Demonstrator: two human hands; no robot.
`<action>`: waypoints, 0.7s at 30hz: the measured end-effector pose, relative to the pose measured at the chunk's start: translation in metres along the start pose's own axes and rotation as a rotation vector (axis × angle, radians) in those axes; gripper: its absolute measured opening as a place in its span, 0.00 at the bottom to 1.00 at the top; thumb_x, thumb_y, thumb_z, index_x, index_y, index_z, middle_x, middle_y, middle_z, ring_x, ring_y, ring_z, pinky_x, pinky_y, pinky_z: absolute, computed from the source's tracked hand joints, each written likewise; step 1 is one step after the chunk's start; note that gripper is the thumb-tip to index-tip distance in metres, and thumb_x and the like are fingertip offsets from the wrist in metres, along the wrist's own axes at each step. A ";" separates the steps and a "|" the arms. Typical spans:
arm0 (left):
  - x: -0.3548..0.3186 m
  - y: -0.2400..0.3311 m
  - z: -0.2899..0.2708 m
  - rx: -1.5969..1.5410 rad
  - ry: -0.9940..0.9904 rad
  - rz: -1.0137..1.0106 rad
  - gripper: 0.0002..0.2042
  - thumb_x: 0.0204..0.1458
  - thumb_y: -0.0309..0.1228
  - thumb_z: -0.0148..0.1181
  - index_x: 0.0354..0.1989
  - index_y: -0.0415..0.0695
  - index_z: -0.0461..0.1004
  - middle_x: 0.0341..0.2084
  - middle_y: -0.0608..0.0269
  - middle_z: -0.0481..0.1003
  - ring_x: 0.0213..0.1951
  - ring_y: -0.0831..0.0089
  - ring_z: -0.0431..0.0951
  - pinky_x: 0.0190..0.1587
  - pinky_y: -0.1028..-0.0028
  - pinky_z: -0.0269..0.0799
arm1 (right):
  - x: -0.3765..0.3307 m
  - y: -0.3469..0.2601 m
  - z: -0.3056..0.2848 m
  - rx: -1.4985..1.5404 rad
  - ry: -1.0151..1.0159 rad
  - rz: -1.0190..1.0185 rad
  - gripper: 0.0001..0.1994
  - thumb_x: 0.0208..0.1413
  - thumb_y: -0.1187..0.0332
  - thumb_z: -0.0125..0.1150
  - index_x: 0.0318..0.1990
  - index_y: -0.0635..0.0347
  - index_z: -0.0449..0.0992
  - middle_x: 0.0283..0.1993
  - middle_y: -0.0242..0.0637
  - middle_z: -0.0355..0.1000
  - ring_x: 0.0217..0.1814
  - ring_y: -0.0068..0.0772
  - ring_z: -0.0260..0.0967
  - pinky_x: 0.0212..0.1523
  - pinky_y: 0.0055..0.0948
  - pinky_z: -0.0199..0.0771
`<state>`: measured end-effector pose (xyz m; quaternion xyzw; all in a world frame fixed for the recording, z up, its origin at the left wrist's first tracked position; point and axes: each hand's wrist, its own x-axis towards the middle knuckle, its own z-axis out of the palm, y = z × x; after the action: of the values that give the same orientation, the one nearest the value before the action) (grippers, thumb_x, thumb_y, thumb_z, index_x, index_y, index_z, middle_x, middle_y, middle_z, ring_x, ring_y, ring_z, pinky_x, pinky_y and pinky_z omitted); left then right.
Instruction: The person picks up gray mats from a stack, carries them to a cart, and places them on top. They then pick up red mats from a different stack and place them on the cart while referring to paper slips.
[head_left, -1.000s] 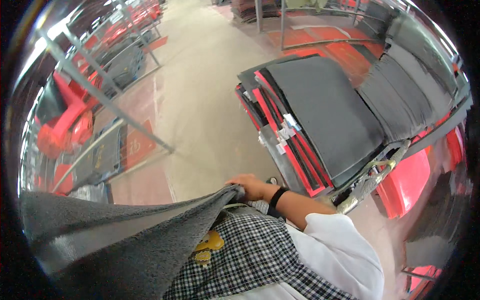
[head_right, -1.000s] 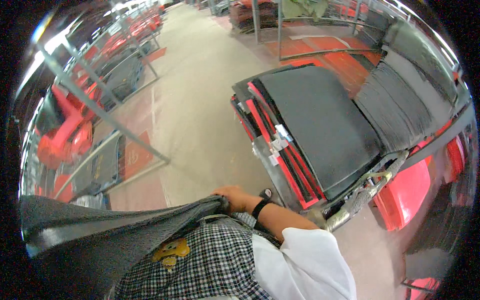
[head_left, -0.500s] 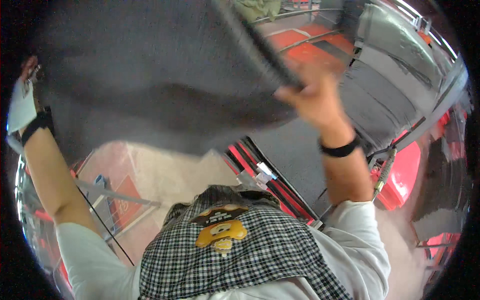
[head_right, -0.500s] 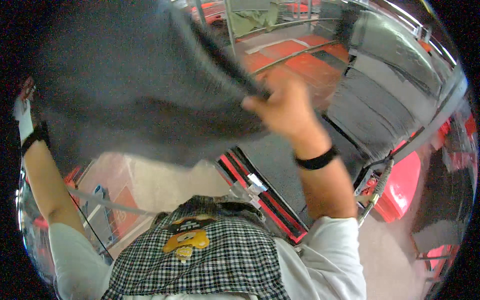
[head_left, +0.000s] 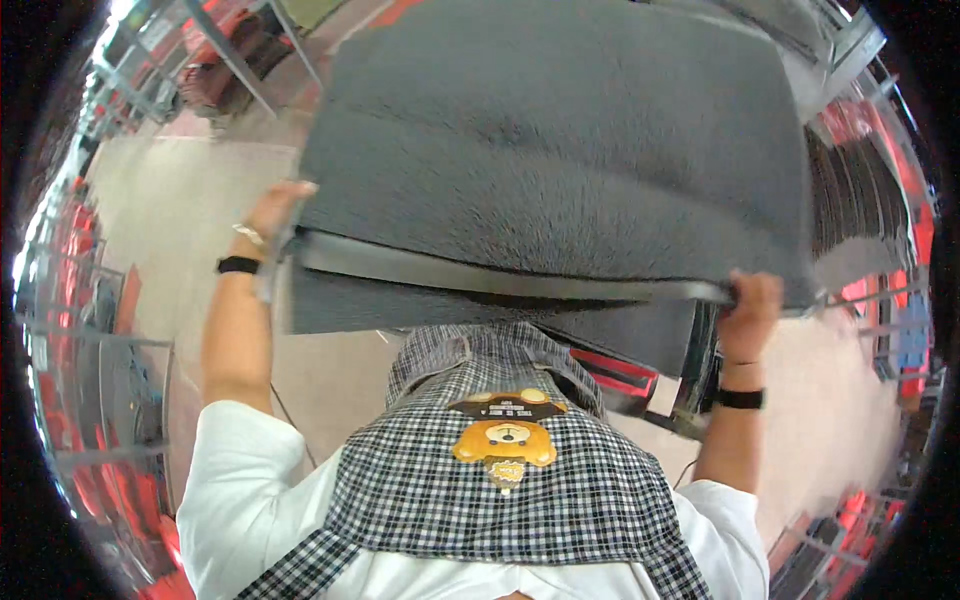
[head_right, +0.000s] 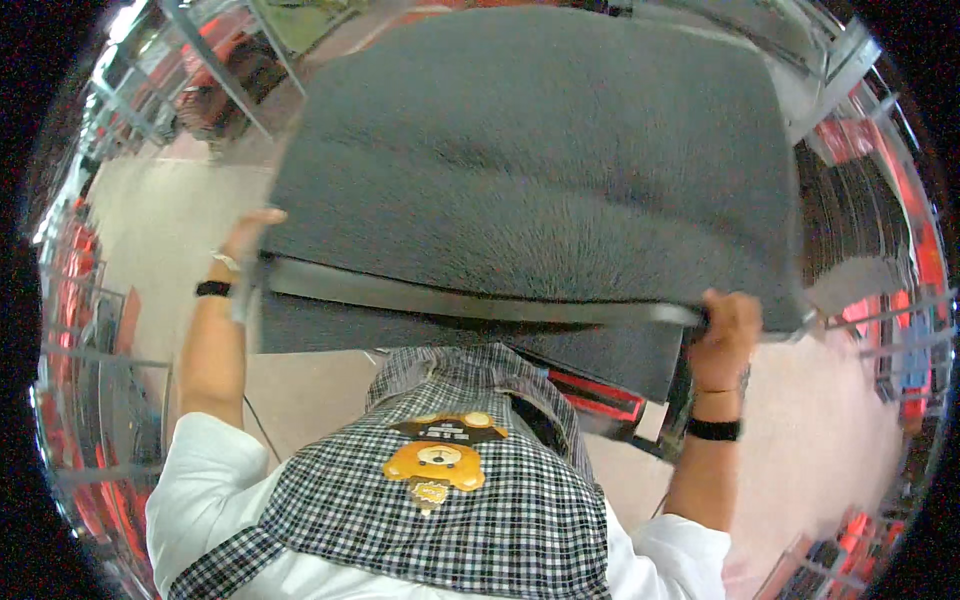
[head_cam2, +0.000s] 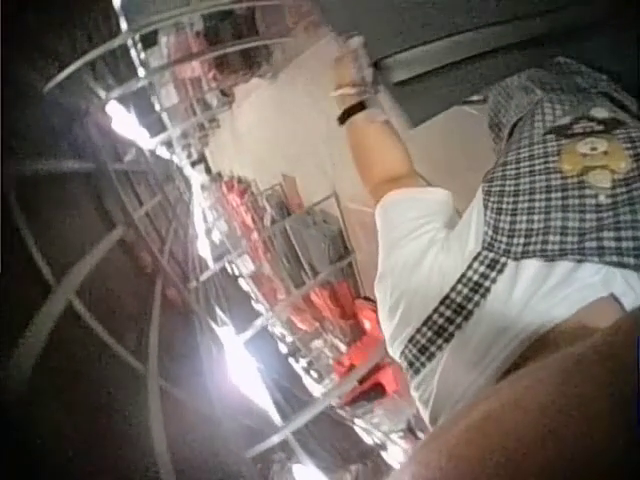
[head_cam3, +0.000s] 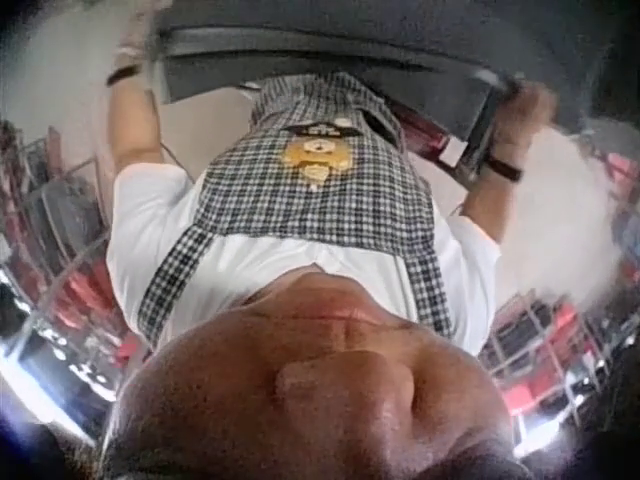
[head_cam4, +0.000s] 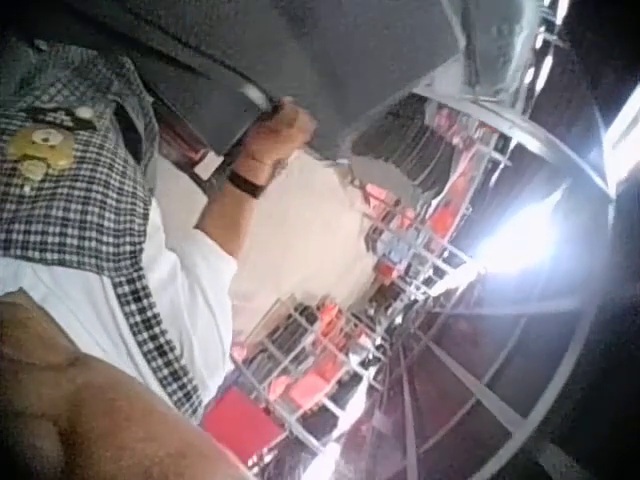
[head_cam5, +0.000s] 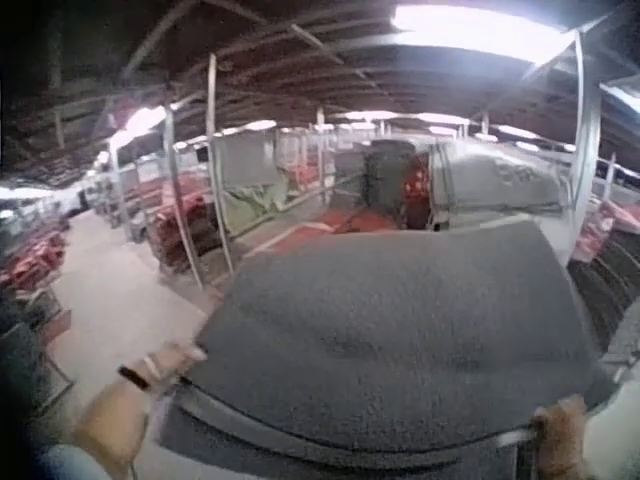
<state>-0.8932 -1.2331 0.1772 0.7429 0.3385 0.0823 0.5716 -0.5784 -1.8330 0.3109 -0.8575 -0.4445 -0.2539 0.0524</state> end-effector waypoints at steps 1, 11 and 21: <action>0.004 -0.002 0.004 -0.028 -0.325 -0.339 0.17 0.55 0.43 0.55 0.39 0.41 0.78 0.35 0.58 0.77 0.35 0.71 0.75 0.40 0.68 0.71 | -0.015 -0.019 0.015 -0.045 -0.087 0.045 0.12 0.34 0.78 0.56 0.31 0.56 0.72 0.29 0.39 0.66 0.36 0.45 0.63 0.38 0.41 0.64; 0.013 -0.065 0.044 0.156 0.321 -0.354 0.22 0.54 0.38 0.50 0.56 0.41 0.65 0.51 0.46 0.70 0.46 0.55 0.75 0.48 0.63 0.69 | -0.073 -0.082 0.118 -0.220 -0.470 0.380 0.19 0.41 0.75 0.59 0.44 0.55 0.66 0.47 0.38 0.65 0.51 0.44 0.63 0.48 0.41 0.65; 0.033 -0.046 0.063 -0.045 -0.199 -0.548 0.21 0.52 0.40 0.61 0.51 0.42 0.66 0.29 0.57 0.76 0.24 0.70 0.76 0.21 0.66 0.69 | -0.118 -0.058 0.166 -0.073 -0.507 0.736 0.30 0.45 0.79 0.54 0.60 0.49 0.60 0.67 0.41 0.50 0.68 0.48 0.47 0.64 0.46 0.55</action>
<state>-0.8551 -1.2584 0.1061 0.6154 0.4670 -0.1410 0.6191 -0.6153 -1.8326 0.1028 -0.9949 -0.0994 -0.0155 -0.0017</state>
